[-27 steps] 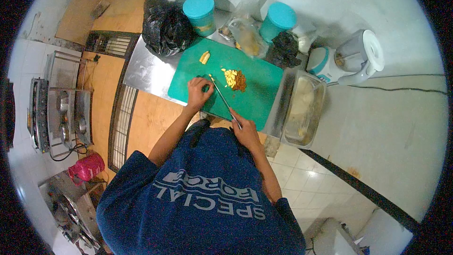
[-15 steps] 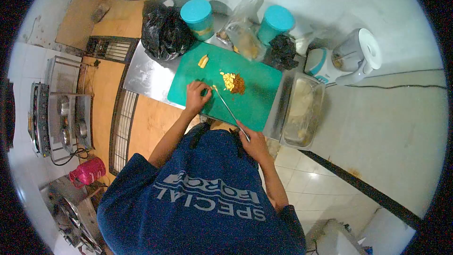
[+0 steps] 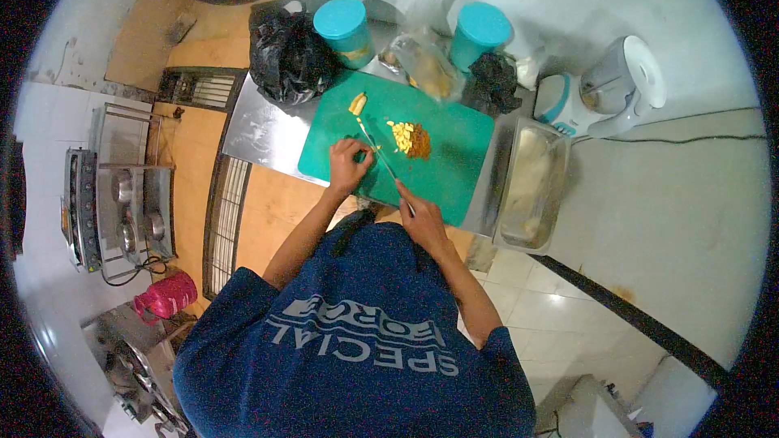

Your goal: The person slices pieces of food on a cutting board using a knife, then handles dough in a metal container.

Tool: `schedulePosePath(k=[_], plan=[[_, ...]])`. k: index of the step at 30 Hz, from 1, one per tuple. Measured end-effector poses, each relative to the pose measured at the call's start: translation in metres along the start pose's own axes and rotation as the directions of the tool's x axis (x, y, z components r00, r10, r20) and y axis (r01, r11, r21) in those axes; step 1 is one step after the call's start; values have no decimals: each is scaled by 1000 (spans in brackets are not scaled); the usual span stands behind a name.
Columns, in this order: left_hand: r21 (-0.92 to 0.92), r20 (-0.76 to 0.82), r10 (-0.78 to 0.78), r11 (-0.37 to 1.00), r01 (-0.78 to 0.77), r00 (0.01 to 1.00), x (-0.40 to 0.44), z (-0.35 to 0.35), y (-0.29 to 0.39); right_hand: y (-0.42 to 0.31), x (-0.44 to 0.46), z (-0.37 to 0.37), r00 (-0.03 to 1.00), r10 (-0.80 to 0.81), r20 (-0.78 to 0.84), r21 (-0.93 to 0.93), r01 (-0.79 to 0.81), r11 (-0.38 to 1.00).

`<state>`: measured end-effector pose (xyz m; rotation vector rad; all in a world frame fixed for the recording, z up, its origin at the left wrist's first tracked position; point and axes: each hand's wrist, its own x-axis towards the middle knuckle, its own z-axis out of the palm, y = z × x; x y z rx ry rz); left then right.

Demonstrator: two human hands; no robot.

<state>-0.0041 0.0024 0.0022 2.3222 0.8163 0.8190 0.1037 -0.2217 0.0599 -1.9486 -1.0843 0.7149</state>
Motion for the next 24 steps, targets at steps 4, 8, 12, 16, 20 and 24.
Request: schedulePosePath(k=[4, 8, 12, 16, 20, 24], plan=[[-1, 5, -2, 1000, 2, 1000, 1, 1, 0, 3, 2, 4, 999, -49, -19, -44, 48, 998], [-7, 3, -16, 1000, 16, 1000, 0, 1, 2, 2, 2, 3, 999, -40, 3, -49, 40, 998], [-27, 12, -12, 1000, 12, 1000, 1, 1, 1, 2, -1, -1, 999, -26, 26, -74, 28, 997], [-15, 13, -9, 1000, 9, 1000, -1, 2, -1, -12, -21, -28, 992, 57, 110, -109, -45, 993], [-12, 18, 47, 999, -47, 999, -1, 1, -5, -36, -35, -66, 957, 218, 193, -224, -173, 959], [-18, 22, 84, 996, -83, 996, -1, -4, -8, -65, -31, -92, 903, 330, 276, -239, -268, 933]])
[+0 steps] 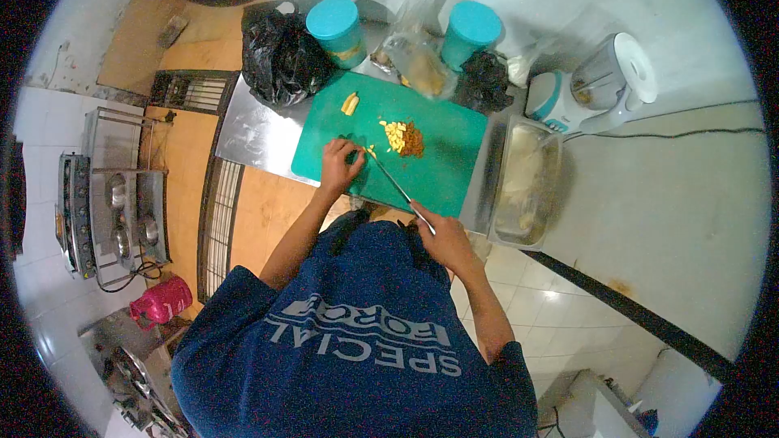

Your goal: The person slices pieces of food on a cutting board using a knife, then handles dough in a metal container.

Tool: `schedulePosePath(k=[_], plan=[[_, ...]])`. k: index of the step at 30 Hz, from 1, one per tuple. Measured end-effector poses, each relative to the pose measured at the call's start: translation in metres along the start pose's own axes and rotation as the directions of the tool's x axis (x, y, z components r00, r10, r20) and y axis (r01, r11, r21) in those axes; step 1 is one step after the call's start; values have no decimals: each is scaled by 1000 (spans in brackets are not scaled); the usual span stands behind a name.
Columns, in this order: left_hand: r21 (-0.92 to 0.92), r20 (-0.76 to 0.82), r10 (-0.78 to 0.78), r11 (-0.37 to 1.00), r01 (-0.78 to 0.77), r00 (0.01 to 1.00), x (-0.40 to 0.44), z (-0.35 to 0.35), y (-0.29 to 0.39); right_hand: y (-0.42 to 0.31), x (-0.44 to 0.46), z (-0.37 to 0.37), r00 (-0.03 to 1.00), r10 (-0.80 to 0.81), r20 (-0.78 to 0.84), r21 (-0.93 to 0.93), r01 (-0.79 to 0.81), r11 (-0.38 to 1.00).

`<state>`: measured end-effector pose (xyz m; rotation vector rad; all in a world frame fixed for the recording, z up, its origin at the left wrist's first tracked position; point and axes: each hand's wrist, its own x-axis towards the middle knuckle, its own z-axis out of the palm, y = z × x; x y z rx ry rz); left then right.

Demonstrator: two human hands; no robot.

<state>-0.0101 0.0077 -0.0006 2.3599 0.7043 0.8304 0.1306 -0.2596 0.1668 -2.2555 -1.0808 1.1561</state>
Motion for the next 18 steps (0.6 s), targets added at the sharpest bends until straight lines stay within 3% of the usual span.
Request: schedulePosePath(k=[2, 6, 8, 18], plan=[[-7, 10, -20, 1000, 20, 1000, -1, 0, -2, 4, 4, 6, 985, -99, -139, 26, 104, 994], [-1, -3, -14, 1000, 14, 1000, -2, 1, -2, 1, 24, 22, 975, -146, -166, 141, 169, 975], [19, 4, -35, 999, 35, 999, 0, 0, 1, 12, 43, 41, 943, -239, -232, 161, 280, 946], [-19, -32, -23, 1000, 22, 999, 1, -2, 5, 25, 88, 81, 909, -295, -295, 121, 342, 932]])
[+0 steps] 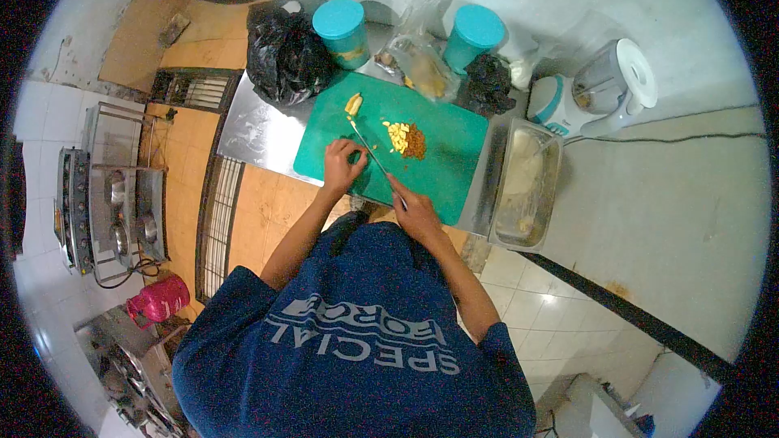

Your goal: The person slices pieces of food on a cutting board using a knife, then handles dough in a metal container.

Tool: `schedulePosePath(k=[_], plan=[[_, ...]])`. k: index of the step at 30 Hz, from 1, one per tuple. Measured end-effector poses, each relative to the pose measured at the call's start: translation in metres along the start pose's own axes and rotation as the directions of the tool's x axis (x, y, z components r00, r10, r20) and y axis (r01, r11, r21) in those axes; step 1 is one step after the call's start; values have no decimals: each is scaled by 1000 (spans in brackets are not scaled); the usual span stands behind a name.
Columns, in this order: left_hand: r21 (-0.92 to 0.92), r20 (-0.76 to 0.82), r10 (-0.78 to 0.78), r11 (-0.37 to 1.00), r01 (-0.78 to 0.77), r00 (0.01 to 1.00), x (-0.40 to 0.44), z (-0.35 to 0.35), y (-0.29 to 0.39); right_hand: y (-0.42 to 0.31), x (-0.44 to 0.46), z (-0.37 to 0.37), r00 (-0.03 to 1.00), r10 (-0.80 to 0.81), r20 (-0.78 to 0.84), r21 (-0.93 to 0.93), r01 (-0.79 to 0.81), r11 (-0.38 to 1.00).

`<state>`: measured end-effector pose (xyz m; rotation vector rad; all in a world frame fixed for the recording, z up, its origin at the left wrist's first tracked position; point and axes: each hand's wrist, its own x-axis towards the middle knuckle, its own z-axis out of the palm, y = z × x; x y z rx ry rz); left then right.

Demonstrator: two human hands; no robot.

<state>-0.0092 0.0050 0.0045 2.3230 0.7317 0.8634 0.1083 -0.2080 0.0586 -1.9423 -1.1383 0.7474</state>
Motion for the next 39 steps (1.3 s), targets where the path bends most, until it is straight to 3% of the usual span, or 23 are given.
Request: schedulePosePath(k=[3, 5, 12, 14, 21, 23, 27, 32, 39], plan=[[-7, -7, 4, 1000, -4, 1000, 0, -1, 0, 3, 2, 4, 996, -75, -45, -1, 75, 997], [-6, 9, 4, 1000, -4, 1000, 0, -2, 1, 2, 1, 2, 1000, -4, 6, -5, 5, 1000], [14, -2, -11, 1000, 11, 1000, -1, 3, -3, -1, -27, -17, 999, 5, 41, -89, -1, 996], [13, 27, -31, 999, 30, 999, -1, 3, -4, -15, -36, -34, 969, 184, 164, -212, -147, 966], [5, 41, -32, 999, 31, 999, -1, 2, -6, -47, -48, -86, 959, 203, 199, -176, -169, 970], [20, 57, -39, 999, 38, 998, 0, 2, -5, -69, -39, -100, 899, 345, 271, -256, -278, 926], [29, -10, 9, 1000, -8, 1000, -1, -1, -2, -74, -33, -94, 939, 284, 194, -154, -256, 954], [54, -24, 8, 999, -6, 1000, -4, -4, -4, -51, -19, -59, 989, 102, 109, -10, -101, 995], [79, 1, -36, 996, 36, 999, -4, -2, -2, -17, -5, -6, 1000, 7, 17, -35, -6, 999]])
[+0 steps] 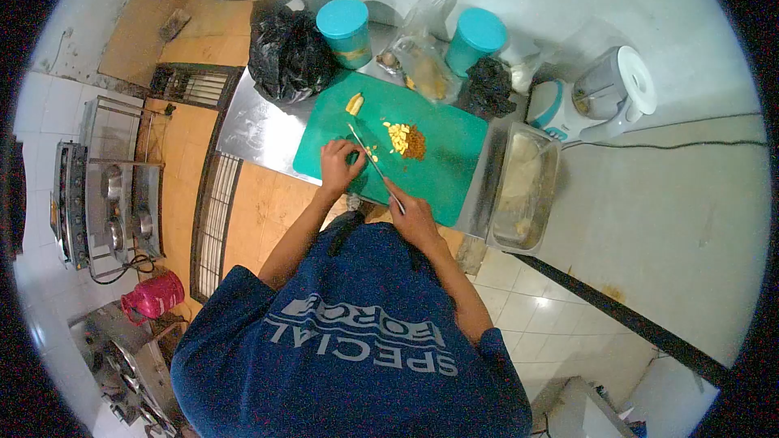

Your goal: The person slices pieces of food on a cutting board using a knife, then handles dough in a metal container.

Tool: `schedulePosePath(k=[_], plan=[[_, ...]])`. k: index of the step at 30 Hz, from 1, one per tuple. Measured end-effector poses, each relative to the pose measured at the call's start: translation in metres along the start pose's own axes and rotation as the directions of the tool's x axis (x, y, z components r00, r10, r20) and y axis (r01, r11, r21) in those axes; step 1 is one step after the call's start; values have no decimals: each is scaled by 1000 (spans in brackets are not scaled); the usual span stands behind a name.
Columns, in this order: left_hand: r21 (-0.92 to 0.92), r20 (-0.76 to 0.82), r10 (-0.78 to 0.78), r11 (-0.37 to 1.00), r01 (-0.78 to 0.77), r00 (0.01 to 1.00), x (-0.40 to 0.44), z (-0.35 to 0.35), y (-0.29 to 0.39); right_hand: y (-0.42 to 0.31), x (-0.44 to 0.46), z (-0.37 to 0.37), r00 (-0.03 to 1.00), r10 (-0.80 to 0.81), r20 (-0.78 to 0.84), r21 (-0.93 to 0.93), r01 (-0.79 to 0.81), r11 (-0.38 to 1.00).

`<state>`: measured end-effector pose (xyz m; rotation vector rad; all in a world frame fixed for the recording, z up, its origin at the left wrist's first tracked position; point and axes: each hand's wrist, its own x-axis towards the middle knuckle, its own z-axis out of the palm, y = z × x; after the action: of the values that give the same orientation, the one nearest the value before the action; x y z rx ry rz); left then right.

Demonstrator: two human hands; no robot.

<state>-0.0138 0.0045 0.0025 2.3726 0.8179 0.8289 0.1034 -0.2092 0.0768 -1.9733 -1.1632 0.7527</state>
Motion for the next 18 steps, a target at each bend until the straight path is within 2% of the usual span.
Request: schedulePosePath(k=[9, 14, 18], plan=[[-26, -60, 4, 1000, -6, 998, 1, 1, 1, -1, 7, -1, 995, 79, 55, 24, -80, 996], [-15, -27, -1, 1000, 1, 1000, 2, -2, 4, 0, 5, 1, 999, 38, 17, 59, -39, 998], [-11, 7, -26, 1000, 27, 1000, 1, -2, 3, 0, 1, -4, 995, 79, 57, 16, -80, 997]])
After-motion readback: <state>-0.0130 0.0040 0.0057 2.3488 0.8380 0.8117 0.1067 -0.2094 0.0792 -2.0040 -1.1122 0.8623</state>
